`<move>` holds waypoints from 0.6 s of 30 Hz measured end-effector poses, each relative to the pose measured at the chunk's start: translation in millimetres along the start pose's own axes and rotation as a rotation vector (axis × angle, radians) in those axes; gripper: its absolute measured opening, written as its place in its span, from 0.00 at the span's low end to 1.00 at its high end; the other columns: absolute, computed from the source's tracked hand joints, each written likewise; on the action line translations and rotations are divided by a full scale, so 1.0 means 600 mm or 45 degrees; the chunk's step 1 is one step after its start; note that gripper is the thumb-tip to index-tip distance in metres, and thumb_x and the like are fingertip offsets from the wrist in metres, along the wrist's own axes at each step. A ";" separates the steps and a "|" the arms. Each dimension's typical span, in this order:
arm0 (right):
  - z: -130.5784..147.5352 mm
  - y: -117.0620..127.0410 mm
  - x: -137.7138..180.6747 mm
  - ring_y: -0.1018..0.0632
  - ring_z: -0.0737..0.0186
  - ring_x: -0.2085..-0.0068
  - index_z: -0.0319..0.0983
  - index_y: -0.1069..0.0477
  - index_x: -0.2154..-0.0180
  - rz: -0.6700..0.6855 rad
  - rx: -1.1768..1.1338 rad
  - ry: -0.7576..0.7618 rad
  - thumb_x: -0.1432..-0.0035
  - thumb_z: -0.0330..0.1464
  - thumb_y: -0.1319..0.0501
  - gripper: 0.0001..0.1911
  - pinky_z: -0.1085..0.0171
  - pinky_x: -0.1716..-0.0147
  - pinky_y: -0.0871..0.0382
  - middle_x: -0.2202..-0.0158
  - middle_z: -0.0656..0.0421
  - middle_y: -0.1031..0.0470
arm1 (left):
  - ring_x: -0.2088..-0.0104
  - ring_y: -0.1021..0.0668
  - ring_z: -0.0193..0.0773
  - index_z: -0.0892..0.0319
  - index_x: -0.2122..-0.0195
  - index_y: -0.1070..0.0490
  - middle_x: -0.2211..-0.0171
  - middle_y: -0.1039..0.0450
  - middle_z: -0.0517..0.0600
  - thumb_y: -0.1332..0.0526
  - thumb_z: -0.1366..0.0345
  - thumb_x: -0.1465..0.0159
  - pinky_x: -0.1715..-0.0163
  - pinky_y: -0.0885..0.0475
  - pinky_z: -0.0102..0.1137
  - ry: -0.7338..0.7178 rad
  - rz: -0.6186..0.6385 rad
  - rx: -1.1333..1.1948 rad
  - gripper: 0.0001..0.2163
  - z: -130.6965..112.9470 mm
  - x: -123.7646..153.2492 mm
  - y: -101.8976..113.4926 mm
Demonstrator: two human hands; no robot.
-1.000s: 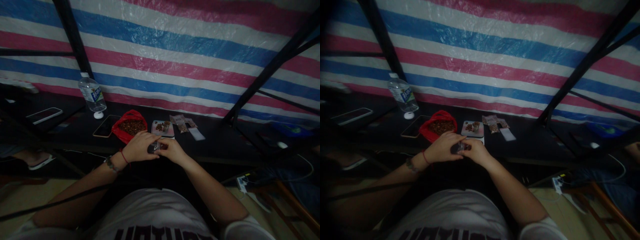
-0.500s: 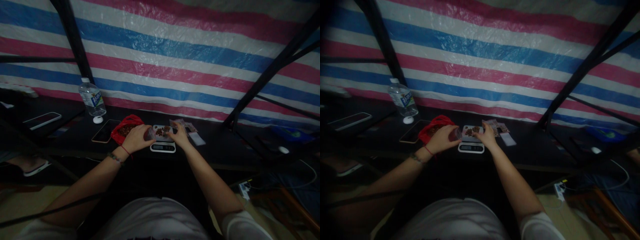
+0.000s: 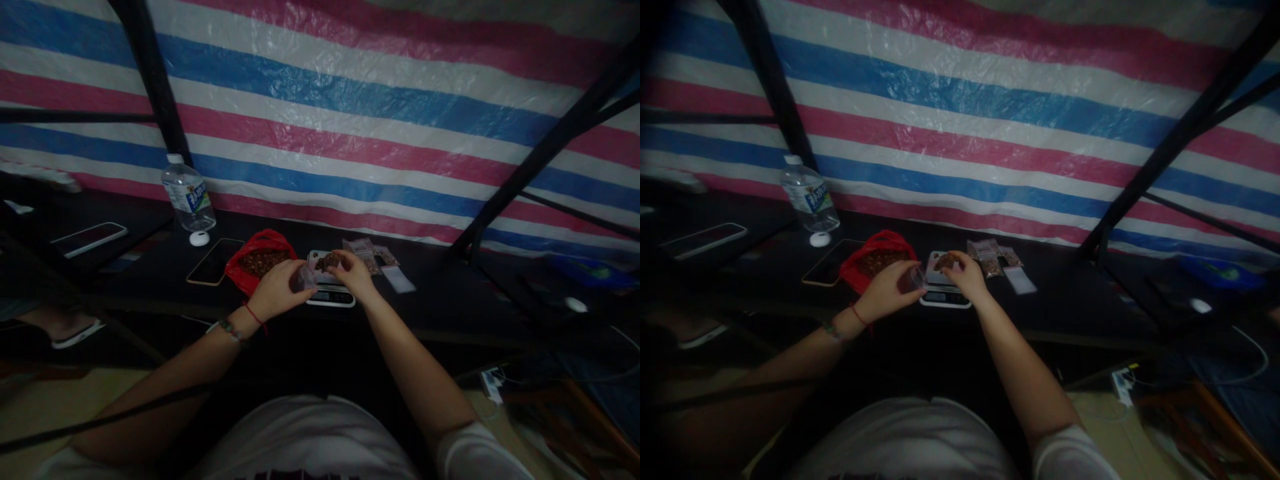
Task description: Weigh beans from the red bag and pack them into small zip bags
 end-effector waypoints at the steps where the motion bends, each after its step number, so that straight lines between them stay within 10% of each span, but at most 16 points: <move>1: 0.006 -0.008 0.007 0.24 0.60 0.56 0.39 0.33 0.52 0.054 -0.108 0.001 0.55 0.34 0.34 0.26 0.58 0.52 0.32 0.56 0.55 0.25 | 0.53 0.27 0.47 0.60 0.48 0.34 0.53 0.29 0.57 0.38 0.49 0.45 0.50 0.33 0.40 -0.008 -0.001 0.008 0.28 -0.008 0.002 0.000; 9: 0.029 -0.033 0.050 0.22 0.61 0.58 0.41 0.37 0.56 0.212 -0.418 -0.044 0.58 0.32 0.32 0.26 0.58 0.54 0.30 0.59 0.57 0.25 | 0.53 0.27 0.49 0.60 0.48 0.34 0.54 0.28 0.57 0.36 0.49 0.47 0.51 0.33 0.41 -0.010 -0.010 -0.014 0.29 -0.020 0.009 -0.009; 18: 0.083 -0.018 0.070 0.26 0.59 0.55 0.41 0.26 0.58 0.324 0.042 0.210 0.53 0.33 0.33 0.17 0.61 0.59 0.27 0.56 0.55 0.28 | 0.54 0.26 0.49 0.60 0.51 0.32 0.55 0.27 0.57 0.37 0.49 0.47 0.52 0.32 0.41 -0.028 0.016 -0.032 0.26 -0.018 0.013 -0.018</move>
Point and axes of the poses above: each hand's wrist, its own x-axis away from the middle knuckle, its own y-axis out of the back of the hand, z = x × y, the point moved 7 cm from there along -x, towards the middle knuckle
